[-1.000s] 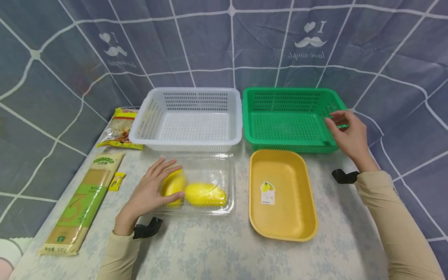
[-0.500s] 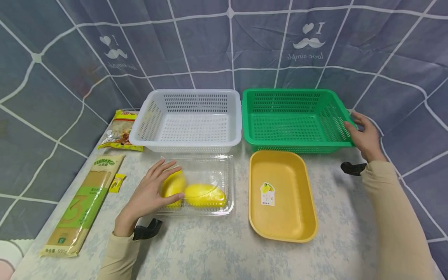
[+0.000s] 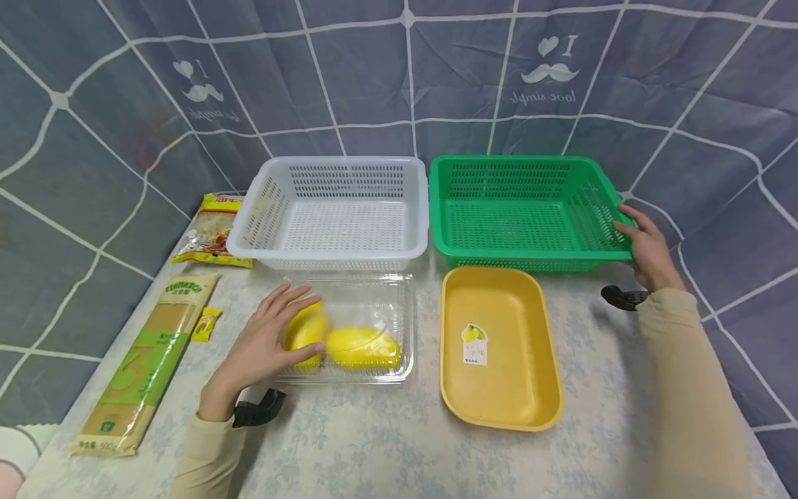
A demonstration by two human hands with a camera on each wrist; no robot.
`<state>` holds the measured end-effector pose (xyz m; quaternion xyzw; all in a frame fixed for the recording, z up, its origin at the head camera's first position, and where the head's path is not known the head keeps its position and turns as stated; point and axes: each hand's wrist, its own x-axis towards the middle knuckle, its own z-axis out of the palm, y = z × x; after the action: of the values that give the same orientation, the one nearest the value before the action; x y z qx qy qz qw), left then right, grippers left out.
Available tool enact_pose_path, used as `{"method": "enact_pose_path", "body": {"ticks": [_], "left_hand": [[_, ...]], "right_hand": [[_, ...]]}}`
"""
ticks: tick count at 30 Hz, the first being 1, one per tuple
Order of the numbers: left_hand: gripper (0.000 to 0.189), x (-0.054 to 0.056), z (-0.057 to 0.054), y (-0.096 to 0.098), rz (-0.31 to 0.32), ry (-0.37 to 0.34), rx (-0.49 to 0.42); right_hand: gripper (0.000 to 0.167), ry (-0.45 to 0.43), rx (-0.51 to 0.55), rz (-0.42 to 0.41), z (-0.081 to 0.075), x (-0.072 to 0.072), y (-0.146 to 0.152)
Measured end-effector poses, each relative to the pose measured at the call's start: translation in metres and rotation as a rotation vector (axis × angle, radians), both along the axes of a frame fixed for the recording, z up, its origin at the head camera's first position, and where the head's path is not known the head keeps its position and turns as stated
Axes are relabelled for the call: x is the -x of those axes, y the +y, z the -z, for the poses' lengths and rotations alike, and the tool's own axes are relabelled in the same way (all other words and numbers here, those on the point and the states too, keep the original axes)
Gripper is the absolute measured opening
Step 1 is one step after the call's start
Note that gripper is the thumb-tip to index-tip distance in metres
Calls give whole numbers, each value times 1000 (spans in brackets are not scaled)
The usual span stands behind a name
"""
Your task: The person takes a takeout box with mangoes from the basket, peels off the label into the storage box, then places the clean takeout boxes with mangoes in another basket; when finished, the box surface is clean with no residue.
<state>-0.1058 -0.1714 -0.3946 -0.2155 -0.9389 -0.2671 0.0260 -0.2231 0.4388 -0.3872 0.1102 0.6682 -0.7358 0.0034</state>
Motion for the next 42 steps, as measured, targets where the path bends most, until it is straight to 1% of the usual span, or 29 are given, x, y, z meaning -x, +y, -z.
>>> {"method": "enact_pose_path", "body": {"ticks": [2, 4, 6, 8, 13, 15, 16, 18, 22, 26, 27, 30, 33, 34, 38, 42], "left_hand": [[75, 0, -1, -1, 1, 3, 3], [75, -1, 0, -2, -4, 6, -7], [72, -1, 1, -3, -13, 11, -45], [67, 0, 3, -4, -28, 6, -123], [54, 0, 6, -13, -86, -39, -394], [53, 0, 7, -18, -108, -63, -446], [53, 1, 7, -21, -117, -79, -453], [56, 1, 8, -26, -121, -122, -439], [66, 1, 9, -31, -116, -225, -363], [74, 1, 11, -33, -113, -296, -297], [75, 1, 11, -33, -111, -317, -293], [75, 3, 9, -34, -98, -391, -313], [73, 5, 7, -34, -85, -443, -353], [72, 6, 6, -35, -83, -452, -367], [68, 6, 5, -37, -84, -451, -404], [66, 5, 3, -37, -87, -464, -476]], "right_hand": [[52, 3, 25, -13, 1, 1, 0], [51, -6, 19, -26, 1, 2, -2], [51, -20, 20, -36, 0, 2, -4], [51, -32, 24, -42, 0, 4, -5], [50, -42, 10, -39, 0, 7, -5], [49, -45, 6, -31, 0, 7, -5], [49, -46, 6, -30, 0, 7, -4], [49, -48, 0, -24, 0, 7, -4], [49, -43, -23, -9, 0, 6, -3], [48, -31, -39, 12, 3, 7, -1], [47, -30, -43, 12, 4, 7, 0], [47, -29, -37, 16, 4, 7, 0], [47, -35, -28, 10, 4, 5, -1], [47, -38, -23, 12, 3, 5, -1], [46, -45, -6, 16, 3, 3, -1], [46, -44, 14, 23, 3, 2, 0]]}}
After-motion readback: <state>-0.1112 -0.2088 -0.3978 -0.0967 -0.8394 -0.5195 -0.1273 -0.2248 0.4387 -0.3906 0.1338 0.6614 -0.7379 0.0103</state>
